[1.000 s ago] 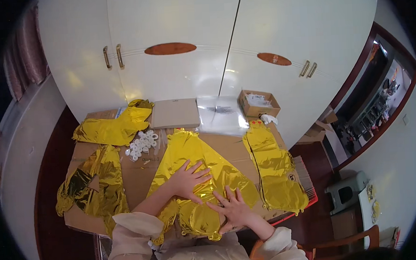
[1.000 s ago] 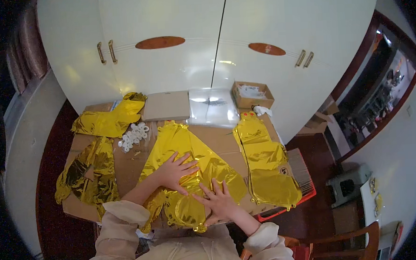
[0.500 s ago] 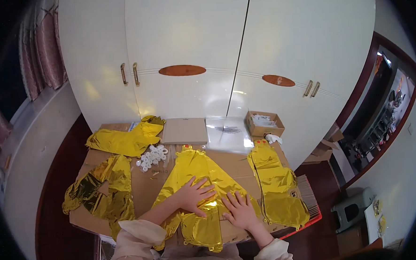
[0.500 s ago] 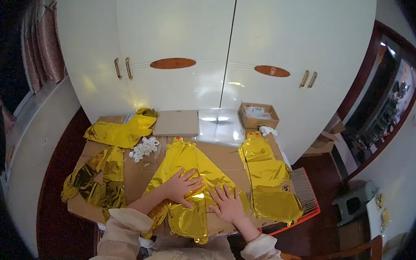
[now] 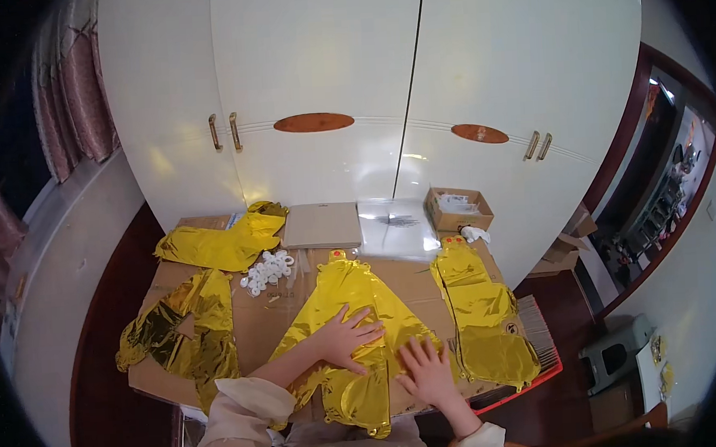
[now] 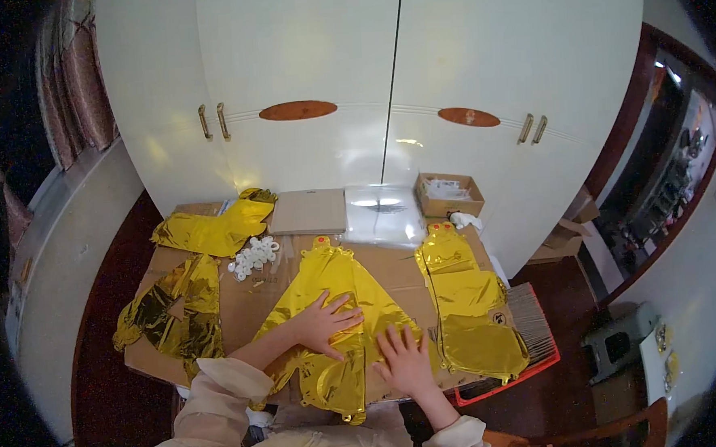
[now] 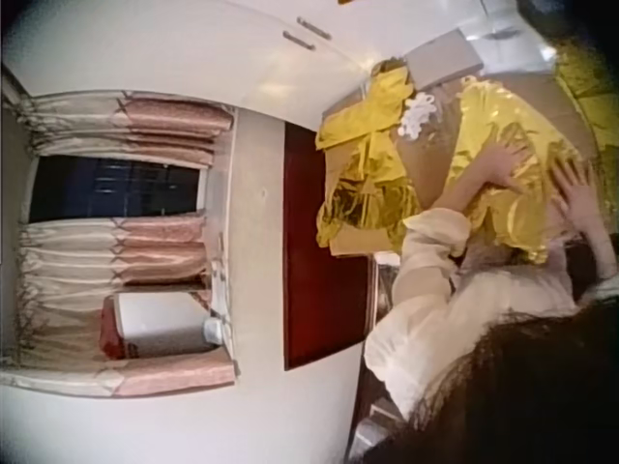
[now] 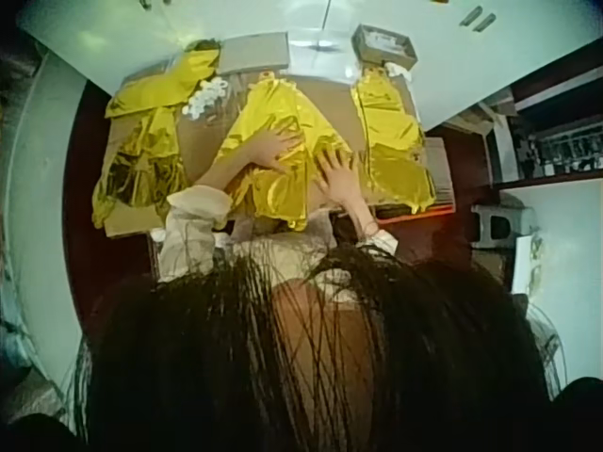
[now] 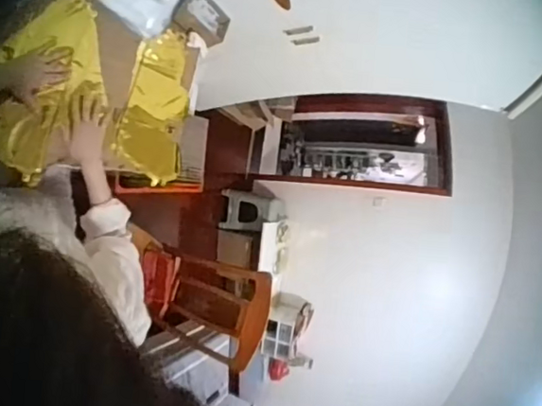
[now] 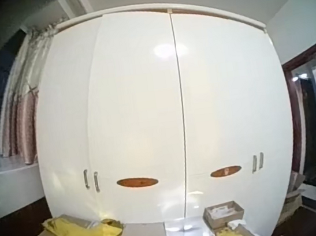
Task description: Folding and preparing gold-colored foil bags on a workbench.
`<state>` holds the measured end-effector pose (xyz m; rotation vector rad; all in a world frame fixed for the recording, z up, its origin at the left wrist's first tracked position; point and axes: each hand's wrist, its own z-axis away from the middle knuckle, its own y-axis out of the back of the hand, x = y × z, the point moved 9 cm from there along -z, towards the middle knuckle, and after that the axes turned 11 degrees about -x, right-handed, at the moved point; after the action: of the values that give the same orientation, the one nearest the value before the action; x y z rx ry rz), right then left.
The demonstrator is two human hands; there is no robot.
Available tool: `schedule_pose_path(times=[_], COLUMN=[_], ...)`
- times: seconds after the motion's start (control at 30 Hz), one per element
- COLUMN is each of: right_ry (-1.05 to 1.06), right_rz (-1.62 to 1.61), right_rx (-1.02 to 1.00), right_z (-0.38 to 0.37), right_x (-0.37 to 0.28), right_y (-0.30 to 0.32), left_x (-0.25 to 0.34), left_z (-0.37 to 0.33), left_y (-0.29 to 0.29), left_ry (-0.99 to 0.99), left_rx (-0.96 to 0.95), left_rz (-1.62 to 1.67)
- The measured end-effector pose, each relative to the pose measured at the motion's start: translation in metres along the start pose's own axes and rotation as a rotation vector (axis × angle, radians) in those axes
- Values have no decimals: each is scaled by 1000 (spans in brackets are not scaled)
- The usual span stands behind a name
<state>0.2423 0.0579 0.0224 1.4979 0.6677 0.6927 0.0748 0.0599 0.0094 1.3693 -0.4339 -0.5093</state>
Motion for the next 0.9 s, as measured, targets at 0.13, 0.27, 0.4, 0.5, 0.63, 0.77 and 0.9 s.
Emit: schedule_pose_path(times=[0.13,0.27,0.4,0.5,0.63,0.77,0.9], right_ry=[-233,-383,-415,-350,-316,-219,-111], right_rz=[-175,-306,-497,-603,-935,-1083,-1053], right_rx=[95,104,45,-31,61,130,85], right_z=[4,9,3,-1,9,12,-9], right_x=[43,72,86,92,89,41,-10], right_y=[3,-6,-17,-24,-14,31,32], left_x=[0,2,3,3,2,2,0], left_z=[-3,-2,-2,-1,-2,-4,4], left_y=[-3,-1,3,1,0,0,25], left_ry=[-16,-22,13,23,14,29,79], left_rx=[-21,-9,-18,-19,-6,-30,43], left_rz=[9,-25,-64,-66,-61,-59,-20])
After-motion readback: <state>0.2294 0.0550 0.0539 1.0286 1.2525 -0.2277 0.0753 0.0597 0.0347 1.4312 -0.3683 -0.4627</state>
